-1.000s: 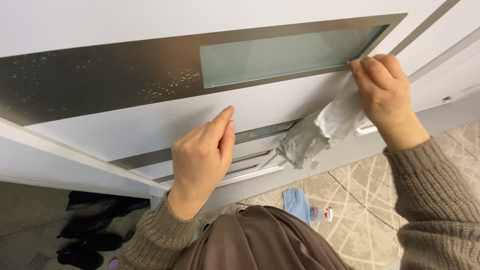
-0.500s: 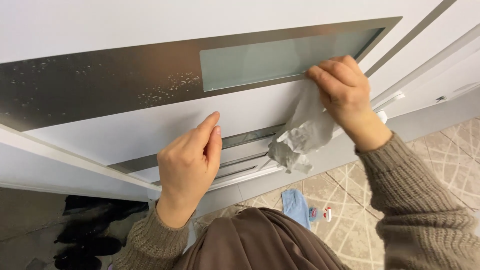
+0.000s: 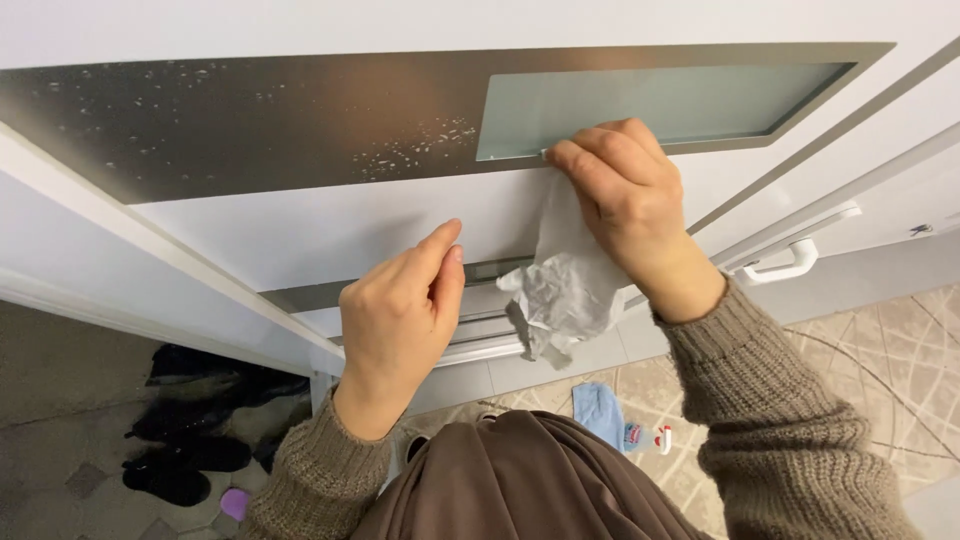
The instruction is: The person cleans the glass and metal panels of a door using a spray bottle and a cloth.
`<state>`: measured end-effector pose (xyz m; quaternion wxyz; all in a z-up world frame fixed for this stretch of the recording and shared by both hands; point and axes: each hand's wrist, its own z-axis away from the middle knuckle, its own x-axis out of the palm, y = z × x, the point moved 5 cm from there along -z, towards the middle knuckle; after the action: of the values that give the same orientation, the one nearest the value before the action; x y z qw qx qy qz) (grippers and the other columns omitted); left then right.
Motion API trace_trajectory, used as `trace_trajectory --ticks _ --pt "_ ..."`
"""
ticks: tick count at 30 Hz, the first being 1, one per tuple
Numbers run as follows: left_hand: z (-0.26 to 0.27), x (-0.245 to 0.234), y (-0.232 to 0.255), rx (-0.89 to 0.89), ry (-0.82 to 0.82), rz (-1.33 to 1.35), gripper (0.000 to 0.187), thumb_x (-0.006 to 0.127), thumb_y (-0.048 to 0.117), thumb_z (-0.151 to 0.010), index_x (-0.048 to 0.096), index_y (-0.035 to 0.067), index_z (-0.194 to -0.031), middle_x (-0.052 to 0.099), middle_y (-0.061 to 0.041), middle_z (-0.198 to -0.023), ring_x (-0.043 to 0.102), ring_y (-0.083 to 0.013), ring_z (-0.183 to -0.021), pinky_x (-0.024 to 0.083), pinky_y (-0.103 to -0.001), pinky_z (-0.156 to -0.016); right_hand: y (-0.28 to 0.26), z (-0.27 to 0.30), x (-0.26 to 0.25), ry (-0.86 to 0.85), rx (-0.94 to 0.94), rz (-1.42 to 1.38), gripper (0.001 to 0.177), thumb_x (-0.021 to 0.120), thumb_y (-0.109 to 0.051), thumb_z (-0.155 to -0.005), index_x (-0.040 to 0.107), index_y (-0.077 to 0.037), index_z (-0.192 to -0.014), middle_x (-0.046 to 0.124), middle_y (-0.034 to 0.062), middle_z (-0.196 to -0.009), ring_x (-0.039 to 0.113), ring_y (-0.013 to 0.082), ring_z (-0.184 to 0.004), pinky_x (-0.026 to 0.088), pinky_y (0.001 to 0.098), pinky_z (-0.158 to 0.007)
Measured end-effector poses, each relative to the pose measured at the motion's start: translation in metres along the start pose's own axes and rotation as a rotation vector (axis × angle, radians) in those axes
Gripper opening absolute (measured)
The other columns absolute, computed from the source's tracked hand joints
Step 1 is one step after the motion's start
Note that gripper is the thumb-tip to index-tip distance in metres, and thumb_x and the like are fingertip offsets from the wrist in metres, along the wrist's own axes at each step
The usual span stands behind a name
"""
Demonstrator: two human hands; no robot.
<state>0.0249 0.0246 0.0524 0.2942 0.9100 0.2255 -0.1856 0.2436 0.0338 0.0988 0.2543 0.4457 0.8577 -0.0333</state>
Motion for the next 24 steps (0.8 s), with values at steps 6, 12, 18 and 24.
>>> trace_trajectory --ticks 6,12,18,24 --pt "0.008 -0.018 -0.01 -0.042 0.021 -0.013 0.018 0.068 0.008 -0.098 0.078 0.006 -0.112 0.067 -0.003 -0.059 0.063 -0.0162 -0.049 0.05 -0.026 -0.045 -0.034 -0.019 0.029 0.069 0.015 -0.009 0.02 0.061 0.001 -0.105 0.075 -0.002 -0.091 0.066 0.0109 -0.084 0.064 0.0288 -0.072 0.058 0.0382 -0.068" --pt "0.016 -0.04 -0.018 -0.065 0.052 -0.04 0.017 0.068 0.009 -0.098 0.078 0.007 -0.112 0.067 -0.001 -0.058 0.063 -0.0157 -0.049 0.051 -0.026 -0.047 -0.025 -0.013 0.019 -0.016 -0.05 0.073 0.02 0.062 0.004 -0.106 0.075 -0.002 -0.092 0.064 0.0095 -0.085 0.062 0.0267 -0.074 0.058 0.0354 -0.072" --pt "0.015 -0.047 -0.017 -0.074 0.065 -0.025 0.018 0.068 0.008 -0.098 0.078 0.006 -0.112 0.068 -0.003 -0.06 0.064 -0.0157 -0.051 0.052 -0.026 -0.048 -0.028 -0.022 0.026 -0.022 -0.046 0.01 0.02 0.062 0.004 -0.107 0.075 -0.001 -0.093 0.064 0.0102 -0.084 0.063 0.0284 -0.074 0.058 0.037 -0.07" --pt "0.018 -0.049 -0.025 -0.081 0.05 -0.017 0.018 0.067 0.008 -0.098 0.077 0.005 -0.113 0.07 -0.003 -0.062 0.065 -0.0162 -0.052 0.053 -0.027 -0.049 -0.031 -0.018 0.028 -0.004 -0.016 0.061 0.021 0.064 0.003 -0.107 0.075 -0.002 -0.09 0.063 0.0085 -0.084 0.062 0.0265 -0.073 0.058 0.0354 -0.072"
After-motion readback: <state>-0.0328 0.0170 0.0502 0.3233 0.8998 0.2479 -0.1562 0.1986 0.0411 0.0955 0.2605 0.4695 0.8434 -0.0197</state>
